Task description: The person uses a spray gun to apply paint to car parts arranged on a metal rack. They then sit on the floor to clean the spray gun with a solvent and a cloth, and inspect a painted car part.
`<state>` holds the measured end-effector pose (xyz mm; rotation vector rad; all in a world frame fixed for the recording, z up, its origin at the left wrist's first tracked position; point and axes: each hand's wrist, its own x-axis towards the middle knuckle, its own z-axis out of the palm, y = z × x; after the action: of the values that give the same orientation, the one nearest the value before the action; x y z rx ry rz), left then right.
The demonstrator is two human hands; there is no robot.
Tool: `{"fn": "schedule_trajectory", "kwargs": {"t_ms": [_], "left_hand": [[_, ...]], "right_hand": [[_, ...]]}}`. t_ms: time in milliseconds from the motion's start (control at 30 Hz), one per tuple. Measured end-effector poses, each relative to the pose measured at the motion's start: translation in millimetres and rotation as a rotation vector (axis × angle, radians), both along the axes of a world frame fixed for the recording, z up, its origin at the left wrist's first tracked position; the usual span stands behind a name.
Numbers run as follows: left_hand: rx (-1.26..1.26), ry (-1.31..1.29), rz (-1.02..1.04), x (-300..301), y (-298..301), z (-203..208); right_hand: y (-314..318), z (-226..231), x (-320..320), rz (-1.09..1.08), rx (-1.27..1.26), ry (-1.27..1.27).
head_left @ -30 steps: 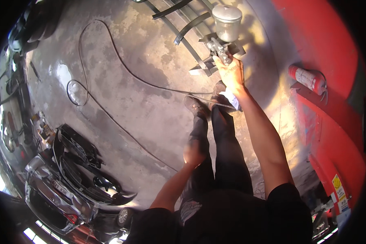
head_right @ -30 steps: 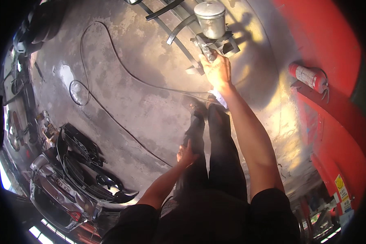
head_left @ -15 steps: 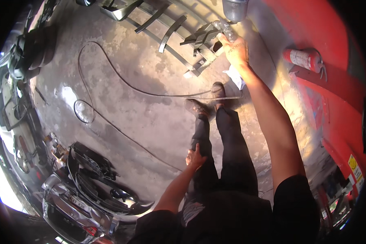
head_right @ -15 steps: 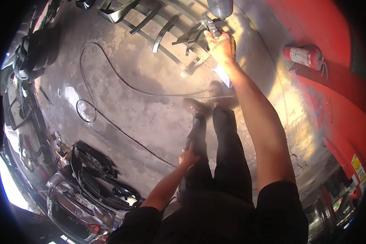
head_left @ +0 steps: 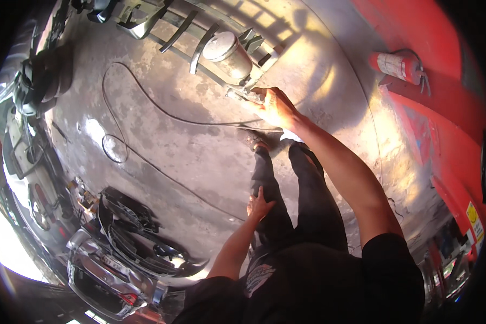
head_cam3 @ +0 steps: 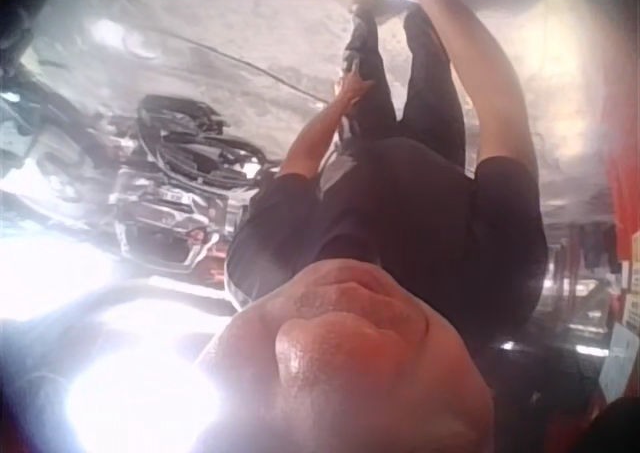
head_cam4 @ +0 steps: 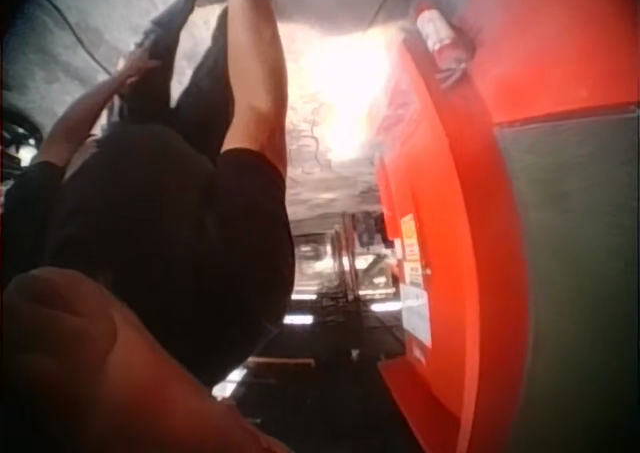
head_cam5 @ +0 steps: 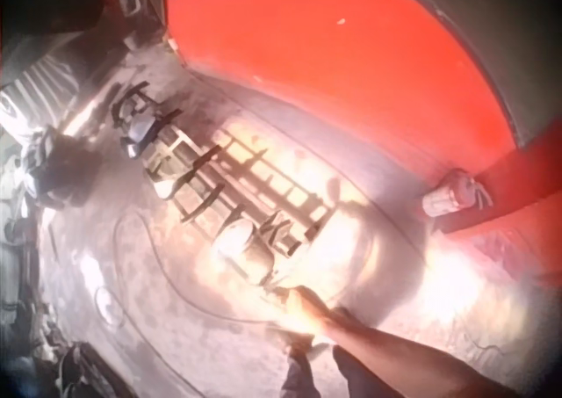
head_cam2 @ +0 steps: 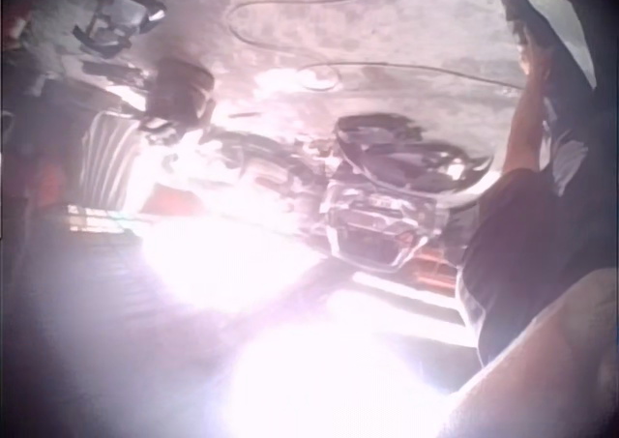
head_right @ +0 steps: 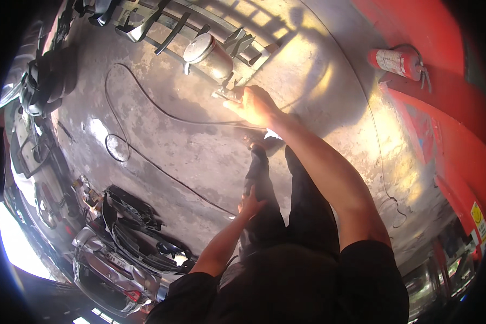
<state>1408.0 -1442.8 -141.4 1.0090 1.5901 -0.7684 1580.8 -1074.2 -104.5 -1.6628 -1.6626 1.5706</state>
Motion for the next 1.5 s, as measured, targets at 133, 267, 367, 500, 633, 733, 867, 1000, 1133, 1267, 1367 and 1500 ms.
{"fn": "schedule_trajectory", "kwargs": {"t_ms": [133,267,367,500,633,733,867,1000,1133,1267,1367,1500], "left_hand": [[-0.012,0.008,0.017,14.2,-5.9,4.6],[-0.076,-0.034,0.066,24.4,-5.9,9.2],[-0.093,-0.061,0.057,32.6,-11.1,13.6],[-0.084,-0.056,-0.020,46.0,-20.0,15.1],[-0.045,-0.039,0.040,46.5,-23.6,35.5],[-0.013,-0.039,0.128,35.0,-7.8,58.8],[0.080,0.017,0.113,8.1,12.7,81.7],[0.133,0.061,0.145,-41.0,12.6,91.8],[0.095,0.087,0.099,-92.8,19.3,78.9],[-0.002,0.151,0.023,-152.3,69.0,61.0],[-0.061,0.085,-0.008,-204.1,74.3,35.1],[-0.022,0.059,-0.049,-242.7,80.6,11.1]], "right_hand": [[37.0,6.3,41.1,-0.254,0.022,-0.202],[62.5,2.1,77.9,-0.403,0.210,-0.467],[49.5,6.3,77.0,-0.398,0.277,-0.453],[9.2,0.3,64.0,-0.155,0.032,0.003],[-18.5,6.0,42.1,0.019,-0.051,0.050],[-17.0,-16.2,42.4,-0.100,-0.015,0.132],[27.5,1.6,14.2,-0.406,0.095,-0.163],[69.3,27.9,-32.1,-0.651,0.234,-0.056],[99.1,18.6,-95.4,-0.748,0.275,-0.041],[116.7,0.3,-187.7,-0.679,0.170,-0.126],[119.3,17.1,-251.4,-0.333,0.025,-0.013],[150.1,4.1,-289.0,-0.151,0.078,0.043]]}}
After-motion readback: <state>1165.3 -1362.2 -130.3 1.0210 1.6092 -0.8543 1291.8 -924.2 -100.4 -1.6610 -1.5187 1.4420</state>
